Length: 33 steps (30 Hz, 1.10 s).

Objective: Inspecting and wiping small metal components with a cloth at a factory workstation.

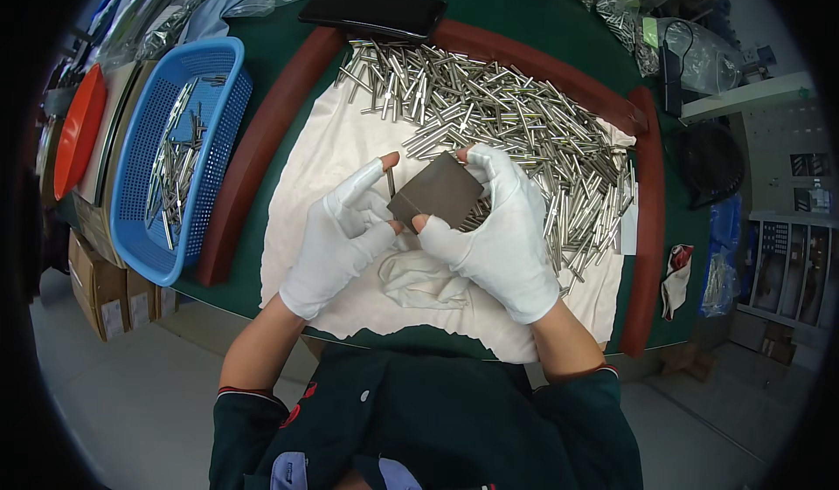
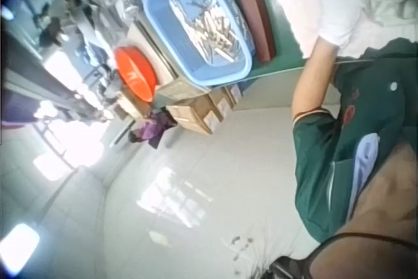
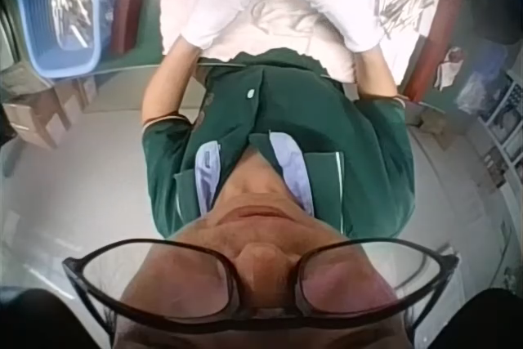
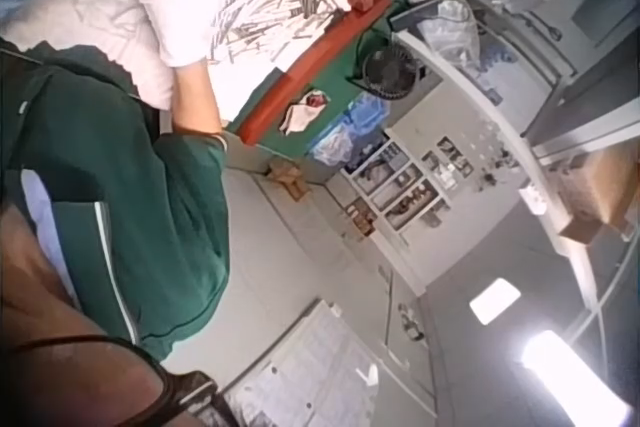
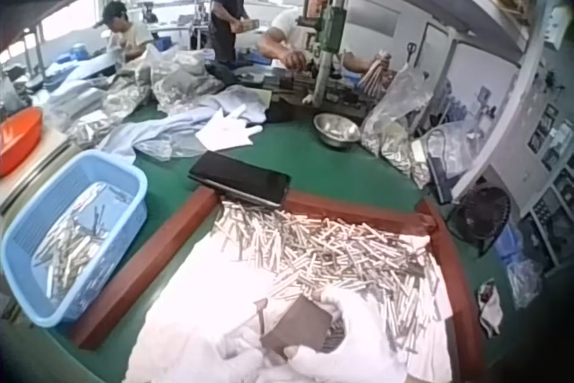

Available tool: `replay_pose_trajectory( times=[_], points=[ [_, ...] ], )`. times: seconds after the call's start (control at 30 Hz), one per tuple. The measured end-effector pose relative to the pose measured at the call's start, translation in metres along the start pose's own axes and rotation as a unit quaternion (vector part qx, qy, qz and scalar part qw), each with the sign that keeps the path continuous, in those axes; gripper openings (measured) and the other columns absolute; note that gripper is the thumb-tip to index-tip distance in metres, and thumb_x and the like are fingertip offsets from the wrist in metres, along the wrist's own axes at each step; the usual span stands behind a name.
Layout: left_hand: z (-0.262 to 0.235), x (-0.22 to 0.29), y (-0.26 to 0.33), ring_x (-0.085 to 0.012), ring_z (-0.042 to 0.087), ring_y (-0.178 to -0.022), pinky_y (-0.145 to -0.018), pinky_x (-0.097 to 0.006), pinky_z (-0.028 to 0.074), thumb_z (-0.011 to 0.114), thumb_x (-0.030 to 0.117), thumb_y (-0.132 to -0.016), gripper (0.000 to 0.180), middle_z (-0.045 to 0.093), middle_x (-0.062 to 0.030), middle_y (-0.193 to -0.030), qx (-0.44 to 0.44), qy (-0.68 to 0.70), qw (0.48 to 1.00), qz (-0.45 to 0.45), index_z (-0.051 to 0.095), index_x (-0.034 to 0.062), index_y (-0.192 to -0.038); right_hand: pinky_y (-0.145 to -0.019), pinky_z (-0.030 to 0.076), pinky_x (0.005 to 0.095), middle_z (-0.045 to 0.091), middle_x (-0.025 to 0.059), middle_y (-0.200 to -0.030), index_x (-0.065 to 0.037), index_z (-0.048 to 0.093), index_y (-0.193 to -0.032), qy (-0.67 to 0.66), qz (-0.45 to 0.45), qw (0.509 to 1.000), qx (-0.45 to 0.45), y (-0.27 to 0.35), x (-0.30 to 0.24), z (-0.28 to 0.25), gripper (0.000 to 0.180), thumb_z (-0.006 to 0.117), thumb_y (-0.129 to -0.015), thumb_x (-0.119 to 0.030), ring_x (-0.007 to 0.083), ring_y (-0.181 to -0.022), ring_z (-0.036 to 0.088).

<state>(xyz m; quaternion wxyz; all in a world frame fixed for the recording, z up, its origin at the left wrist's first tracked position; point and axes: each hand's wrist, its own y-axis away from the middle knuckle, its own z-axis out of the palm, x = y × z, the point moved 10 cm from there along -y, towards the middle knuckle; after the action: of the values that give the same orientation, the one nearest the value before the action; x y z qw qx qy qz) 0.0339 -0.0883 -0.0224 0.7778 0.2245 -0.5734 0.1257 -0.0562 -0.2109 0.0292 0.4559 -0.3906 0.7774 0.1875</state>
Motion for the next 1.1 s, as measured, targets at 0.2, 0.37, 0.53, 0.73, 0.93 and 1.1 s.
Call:
replay_pose_trajectory(
  times=[0.2,0.37,0.53,0.73,0.93,1.1],
  points=[
    [-0.003,0.004,0.004,-0.0040,0.050,-0.066,-0.063,-0.020,0.045,0.055,-0.010,-0.079,0.063,0.056,-0.0001,-0.081,0.046,-0.105,0.991,0.076,0.052,0.0136,-0.137,-0.083,0.049,0.0371,0.062,0.0161,-0.103,0.001,0.055,-0.112,0.037,0.011,0.999,-0.002,-0.001,0.002,0.004,0.063,0.081,-0.060,-0.024,0.0284,-0.093,0.063],
    [-0.005,0.008,0.006,-0.0045,0.050,-0.065,-0.062,-0.020,0.045,0.055,-0.010,-0.079,0.063,0.058,-0.0010,-0.083,0.054,-0.113,0.986,0.112,0.051,0.0134,-0.138,-0.083,0.048,0.0390,0.061,0.0171,-0.101,0.001,0.055,-0.113,0.064,-0.004,0.998,0.007,-0.001,-0.004,0.002,0.064,0.081,-0.060,-0.025,0.0296,-0.091,0.061],
    [-0.004,0.000,0.004,-0.0041,0.049,-0.064,-0.061,-0.019,0.045,0.056,-0.010,-0.079,0.063,0.059,-0.0004,-0.084,0.048,-0.094,0.991,0.080,0.051,0.0133,-0.138,-0.087,0.045,0.0393,0.060,0.0153,-0.105,0.000,0.055,-0.112,0.031,0.010,0.999,-0.015,0.001,-0.004,0.007,0.066,0.082,-0.058,-0.026,0.0292,-0.097,0.058],
    [-0.002,-0.001,0.004,-0.0037,0.049,-0.066,-0.060,-0.019,0.044,0.053,-0.012,-0.078,0.066,0.055,0.0013,-0.081,0.042,-0.066,0.994,0.080,0.050,0.0132,-0.139,-0.082,0.049,0.0378,0.062,0.0156,-0.101,0.002,0.055,-0.111,0.046,-0.032,0.998,-0.011,0.000,-0.010,0.006,0.065,0.081,-0.059,-0.025,0.0292,-0.091,0.062],
    [-0.003,0.003,0.004,-0.0037,0.050,-0.066,-0.060,-0.019,0.044,0.052,-0.013,-0.077,0.066,0.056,0.0010,-0.083,0.047,-0.097,0.989,0.098,0.050,0.0129,-0.138,-0.082,0.050,0.0372,0.062,0.0182,-0.101,0.003,0.054,-0.111,0.063,-0.092,0.994,-0.011,0.002,-0.019,0.007,0.063,0.081,-0.059,-0.023,0.0287,-0.092,0.064],
    [-0.001,-0.001,0.004,-0.0031,0.049,-0.066,-0.060,-0.018,0.043,0.054,-0.011,-0.078,0.064,0.054,0.0021,-0.081,0.041,-0.061,0.994,0.083,0.051,0.0136,-0.138,-0.083,0.050,0.0350,0.062,0.0170,-0.100,0.003,0.055,-0.110,0.029,-0.064,0.997,-0.027,0.004,-0.013,0.009,0.063,0.081,-0.059,-0.022,0.0273,-0.092,0.064]
  ],
)
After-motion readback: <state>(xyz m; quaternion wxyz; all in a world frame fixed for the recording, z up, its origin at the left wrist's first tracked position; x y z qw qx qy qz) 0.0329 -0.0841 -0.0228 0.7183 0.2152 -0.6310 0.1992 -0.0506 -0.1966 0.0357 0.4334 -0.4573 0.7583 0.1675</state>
